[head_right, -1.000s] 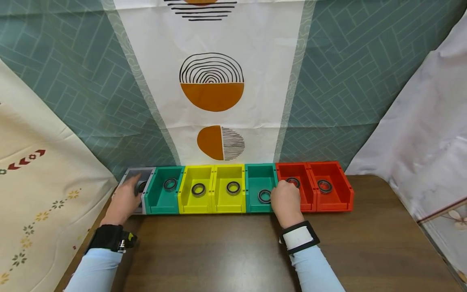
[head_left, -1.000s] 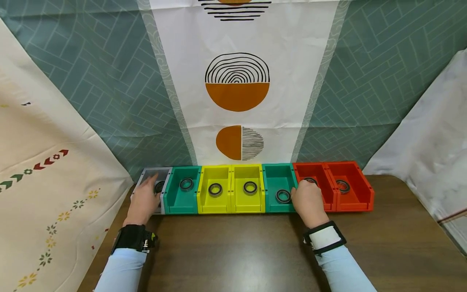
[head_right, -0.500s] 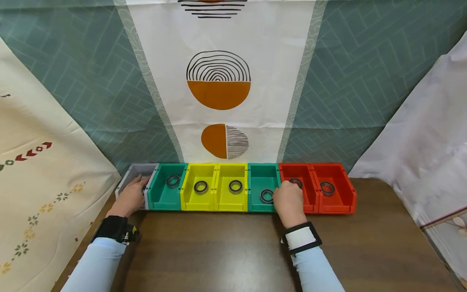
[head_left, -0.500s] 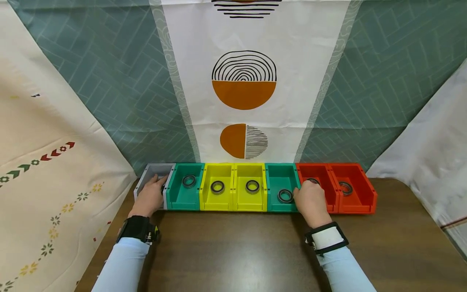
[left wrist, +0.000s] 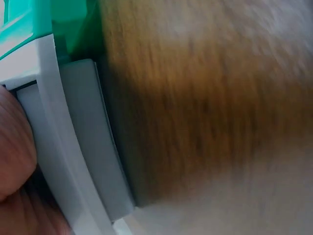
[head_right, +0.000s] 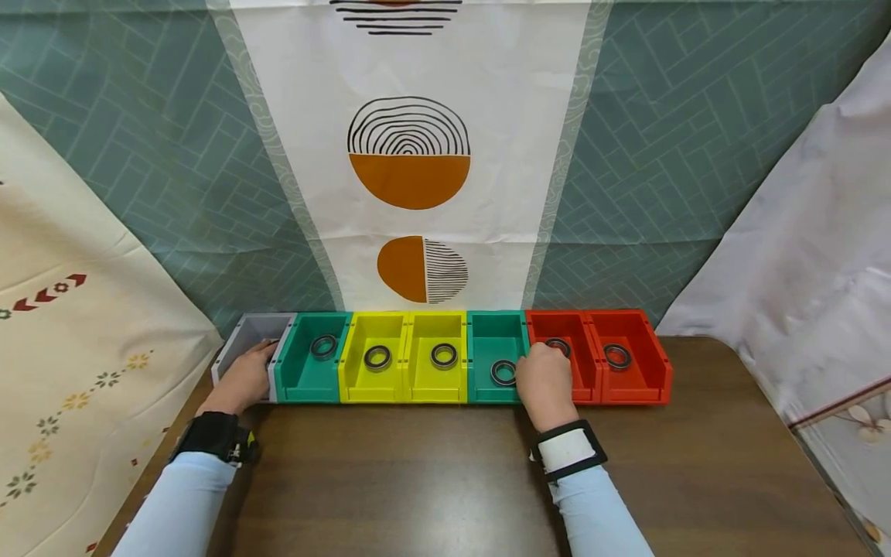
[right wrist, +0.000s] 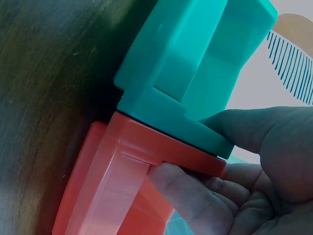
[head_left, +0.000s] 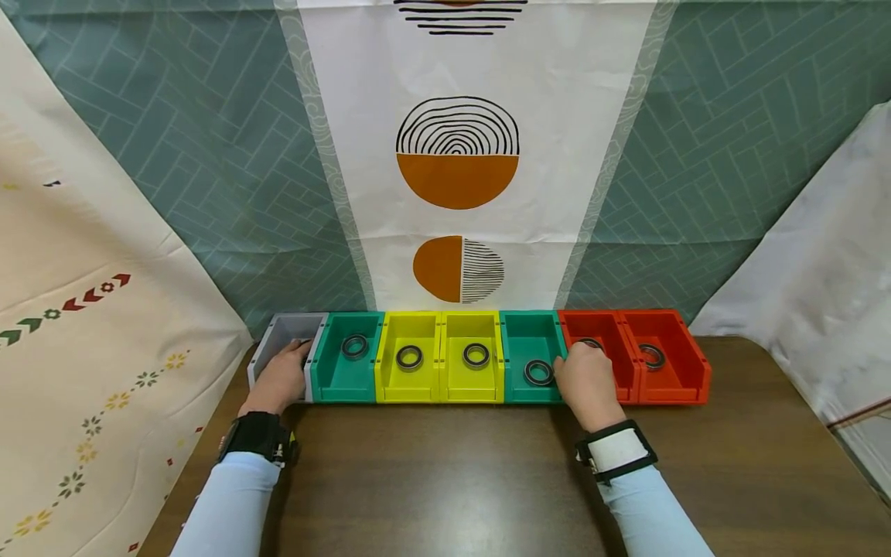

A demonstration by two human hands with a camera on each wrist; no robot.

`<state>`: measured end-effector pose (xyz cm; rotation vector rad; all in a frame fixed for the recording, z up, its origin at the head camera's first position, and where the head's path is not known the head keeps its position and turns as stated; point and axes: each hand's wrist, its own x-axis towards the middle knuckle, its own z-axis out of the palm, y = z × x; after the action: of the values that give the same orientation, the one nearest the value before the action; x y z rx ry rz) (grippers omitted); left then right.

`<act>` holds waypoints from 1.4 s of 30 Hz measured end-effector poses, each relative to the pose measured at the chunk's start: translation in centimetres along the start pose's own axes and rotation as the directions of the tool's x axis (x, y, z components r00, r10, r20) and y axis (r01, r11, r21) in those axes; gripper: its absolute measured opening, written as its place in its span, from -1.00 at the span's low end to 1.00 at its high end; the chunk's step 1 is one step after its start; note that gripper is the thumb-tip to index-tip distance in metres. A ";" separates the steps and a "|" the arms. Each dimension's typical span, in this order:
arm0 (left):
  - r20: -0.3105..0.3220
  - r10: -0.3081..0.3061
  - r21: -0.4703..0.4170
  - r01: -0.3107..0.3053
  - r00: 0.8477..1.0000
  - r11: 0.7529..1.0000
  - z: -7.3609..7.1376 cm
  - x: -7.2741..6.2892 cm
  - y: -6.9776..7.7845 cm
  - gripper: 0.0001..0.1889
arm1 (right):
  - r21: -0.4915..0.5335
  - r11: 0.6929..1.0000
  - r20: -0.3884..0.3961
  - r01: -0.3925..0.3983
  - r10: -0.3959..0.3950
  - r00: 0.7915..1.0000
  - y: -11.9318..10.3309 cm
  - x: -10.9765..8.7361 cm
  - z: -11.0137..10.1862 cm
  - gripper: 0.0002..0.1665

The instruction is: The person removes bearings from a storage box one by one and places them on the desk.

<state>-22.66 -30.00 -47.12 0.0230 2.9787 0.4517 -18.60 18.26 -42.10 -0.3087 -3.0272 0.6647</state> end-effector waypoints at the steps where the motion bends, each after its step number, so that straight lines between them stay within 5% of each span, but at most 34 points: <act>1: -0.008 0.010 0.017 -0.010 1.000 1.000 0.0 0.0 0.0 -0.48 | 0.002 1.000 0.001 0.001 -0.001 1.000 0.0 0.0 0.0 -0.61; 8: -0.046 0.018 0.099 -0.013 0.999 0.995 -0.2 -0.4 0.6 -0.54 | -0.005 1.000 -0.013 0.015 -0.015 1.000 0.1 0.0 0.1 -0.61; 21: -0.025 -0.037 0.138 0.040 0.999 0.990 -1.1 -0.4 2.2 -0.56 | -0.017 1.000 0.013 -0.008 0.008 1.000 0.1 0.5 -0.1 -0.59; 29: -0.033 0.046 0.208 -0.038 0.998 0.977 -1.6 -0.6 1.7 -0.68 | -0.033 0.999 0.002 -0.005 0.005 1.000 0.0 0.5 0.1 -0.60; 33: -0.080 0.094 0.160 -0.080 0.992 0.984 -1.7 -1.1 1.2 -0.63 | -0.039 0.999 -0.018 0.006 -0.007 1.000 -0.3 0.4 0.1 -0.60; 42: -0.173 0.064 0.037 -0.058 0.983 0.998 -2.3 -3.0 1.0 -0.46 | -0.049 0.999 0.001 -0.016 0.016 1.000 -0.2 0.2 0.1 -0.59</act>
<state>-19.98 -29.80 -44.26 0.0820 3.1648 0.4350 -18.88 18.03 -42.12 -0.3340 -3.0488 0.5932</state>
